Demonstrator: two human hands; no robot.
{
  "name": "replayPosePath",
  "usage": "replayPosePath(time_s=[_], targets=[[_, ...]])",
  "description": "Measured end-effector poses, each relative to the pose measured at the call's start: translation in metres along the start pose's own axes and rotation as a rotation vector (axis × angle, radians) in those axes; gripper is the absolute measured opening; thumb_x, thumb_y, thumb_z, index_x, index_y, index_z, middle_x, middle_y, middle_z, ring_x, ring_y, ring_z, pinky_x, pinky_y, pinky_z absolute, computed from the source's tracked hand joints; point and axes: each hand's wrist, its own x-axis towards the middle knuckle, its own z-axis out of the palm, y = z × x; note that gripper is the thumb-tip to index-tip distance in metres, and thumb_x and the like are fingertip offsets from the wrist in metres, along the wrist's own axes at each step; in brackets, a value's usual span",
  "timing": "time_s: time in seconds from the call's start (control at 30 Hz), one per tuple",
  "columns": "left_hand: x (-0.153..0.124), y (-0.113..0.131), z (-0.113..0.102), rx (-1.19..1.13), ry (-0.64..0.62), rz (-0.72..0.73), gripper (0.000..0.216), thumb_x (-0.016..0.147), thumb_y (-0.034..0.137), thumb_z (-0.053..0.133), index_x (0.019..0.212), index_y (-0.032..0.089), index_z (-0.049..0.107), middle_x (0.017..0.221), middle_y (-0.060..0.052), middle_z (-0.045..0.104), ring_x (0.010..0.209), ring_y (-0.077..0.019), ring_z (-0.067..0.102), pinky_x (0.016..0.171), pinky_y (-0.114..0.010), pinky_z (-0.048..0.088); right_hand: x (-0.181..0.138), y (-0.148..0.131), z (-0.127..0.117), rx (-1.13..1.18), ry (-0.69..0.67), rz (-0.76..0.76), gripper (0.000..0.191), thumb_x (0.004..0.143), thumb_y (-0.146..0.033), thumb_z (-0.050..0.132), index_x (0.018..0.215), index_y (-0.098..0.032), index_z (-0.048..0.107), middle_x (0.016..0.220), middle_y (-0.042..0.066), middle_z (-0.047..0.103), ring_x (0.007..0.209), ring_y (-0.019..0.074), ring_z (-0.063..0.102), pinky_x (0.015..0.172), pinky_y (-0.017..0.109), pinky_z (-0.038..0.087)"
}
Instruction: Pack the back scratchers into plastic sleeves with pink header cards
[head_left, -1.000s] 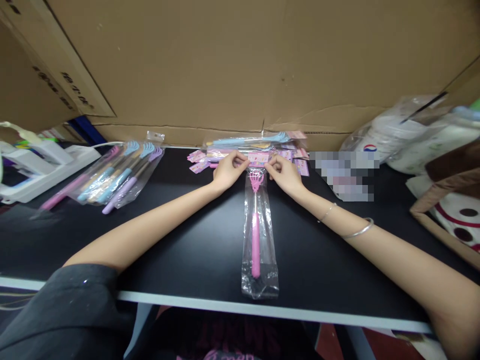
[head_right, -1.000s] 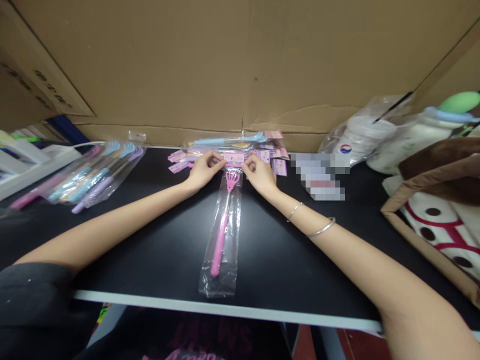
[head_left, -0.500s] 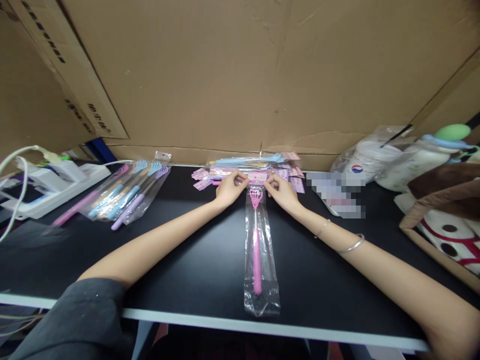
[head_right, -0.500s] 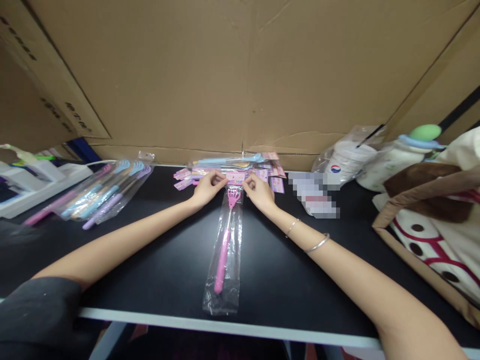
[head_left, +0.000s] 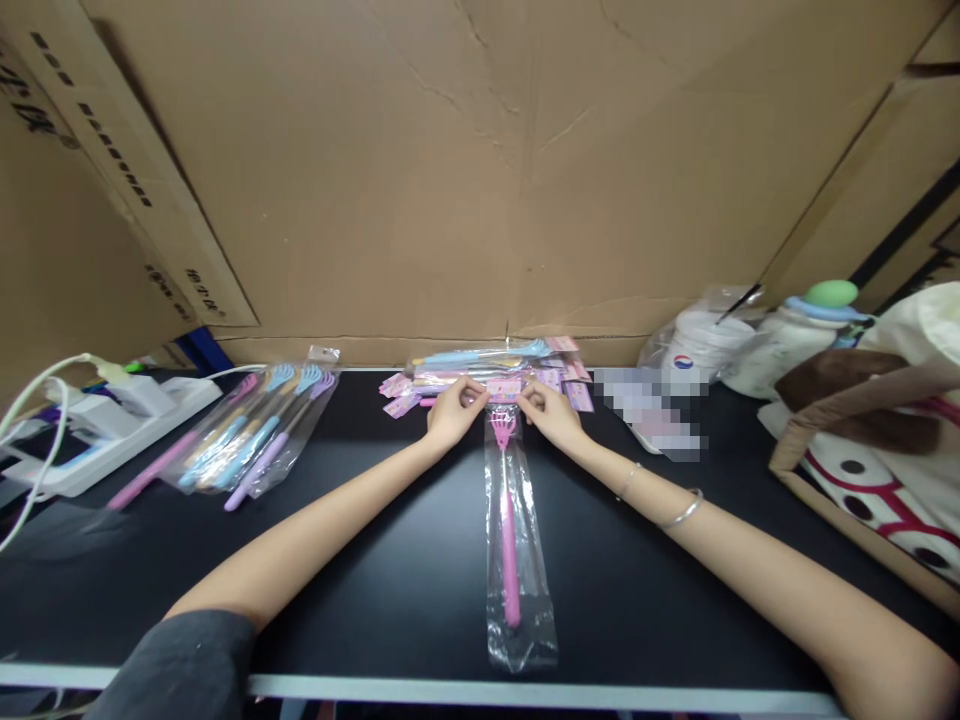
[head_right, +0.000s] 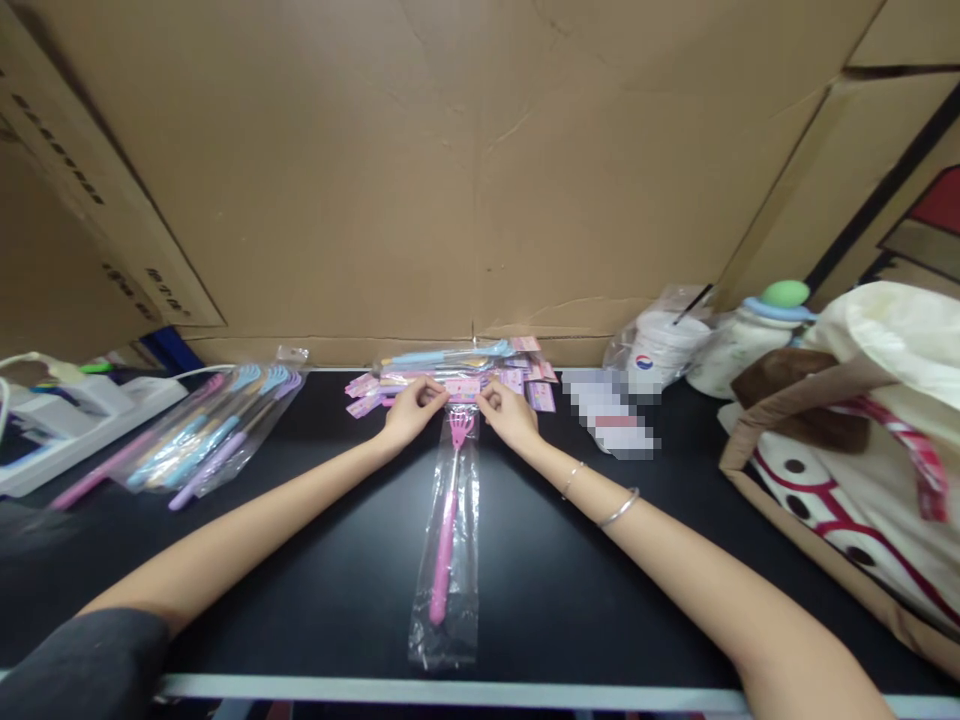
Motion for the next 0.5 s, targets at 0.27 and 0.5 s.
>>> replayPosePath(time_s=[0.27,0.5], targets=[[-0.0009,-0.0029,-0.0001,0.004,-0.005,0.001,0.015,0.084,0.036,0.063,0.085,0.021,0.062,0.086,0.0,0.07,0.073,-0.0134,0.06,0.074,-0.026,0.044,-0.0018,0.0005,0.0001,0.028,-0.028,0.002,0.02,0.086,-0.041,0.051,0.075,-0.024,0.05,0.053,-0.005,0.054,0.053,0.0145,0.055,0.058,0.026,0.037],[-0.0028,-0.0008,-0.002,-0.016,-0.034,-0.009,0.014,0.084,0.035,0.062,0.088,0.021,0.06,0.087,0.001,0.069,0.075,-0.0135,0.061,0.071,-0.026,0.042,-0.0032,-0.0055,-0.0006,-0.008,-0.021,0.099,0.02,0.084,-0.039,0.052,0.072,-0.024,0.05,0.052,-0.006,0.055,0.054,0.0138,0.054,0.056,0.025,0.034]])
